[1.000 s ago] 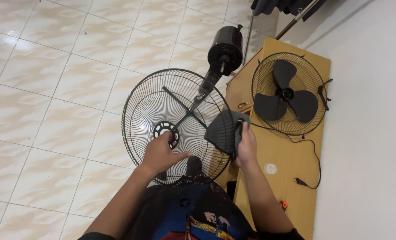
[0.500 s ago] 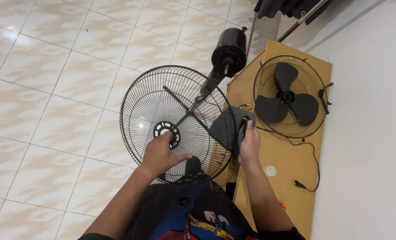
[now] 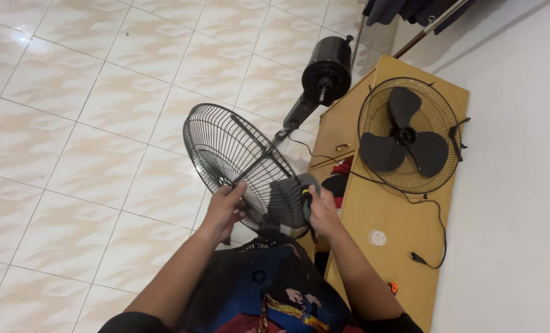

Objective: The person disassembles a standing electric fan by removing the front grille, detaching the motor housing from the stand, and using a screwdriver on the motor assembly. The person then wipes the front grille with a cloth.

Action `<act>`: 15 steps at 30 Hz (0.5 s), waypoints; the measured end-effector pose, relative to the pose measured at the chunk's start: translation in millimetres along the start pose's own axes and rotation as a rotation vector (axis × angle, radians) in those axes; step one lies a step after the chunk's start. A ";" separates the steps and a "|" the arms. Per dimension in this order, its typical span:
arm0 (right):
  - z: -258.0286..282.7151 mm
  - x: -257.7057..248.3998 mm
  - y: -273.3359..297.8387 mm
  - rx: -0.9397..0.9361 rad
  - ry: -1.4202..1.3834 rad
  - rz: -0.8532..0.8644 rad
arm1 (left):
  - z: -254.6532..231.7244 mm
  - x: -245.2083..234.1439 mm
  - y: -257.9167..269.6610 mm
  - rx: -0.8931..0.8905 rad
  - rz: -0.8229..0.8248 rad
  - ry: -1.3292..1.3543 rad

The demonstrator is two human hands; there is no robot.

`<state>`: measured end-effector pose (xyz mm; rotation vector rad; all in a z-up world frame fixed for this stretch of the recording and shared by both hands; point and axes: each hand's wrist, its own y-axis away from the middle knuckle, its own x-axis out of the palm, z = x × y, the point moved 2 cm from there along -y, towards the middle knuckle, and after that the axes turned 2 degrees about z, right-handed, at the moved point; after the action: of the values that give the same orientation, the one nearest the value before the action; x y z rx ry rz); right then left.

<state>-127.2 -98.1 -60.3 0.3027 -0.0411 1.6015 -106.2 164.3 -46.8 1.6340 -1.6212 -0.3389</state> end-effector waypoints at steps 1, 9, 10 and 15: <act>-1.1 4.6 0.2 0.028 -0.086 0.035 | 2.2 -0.8 -2.5 -0.026 -0.041 0.062; 42.1 23.9 -8.2 -0.076 0.261 -0.033 | -20.4 0.8 17.2 0.288 -0.206 -0.494; 45.8 24.2 -9.3 -0.107 0.376 -0.036 | -23.7 2.8 21.9 0.347 -0.212 -0.596; 35.6 22.2 -9.3 -0.022 0.434 -0.145 | -30.9 8.6 32.3 0.353 -0.172 -0.854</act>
<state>-112.5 -83.5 -22.7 -0.0626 0.2906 1.4909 -107.1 171.0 -1.8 2.0521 -2.2517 -0.9887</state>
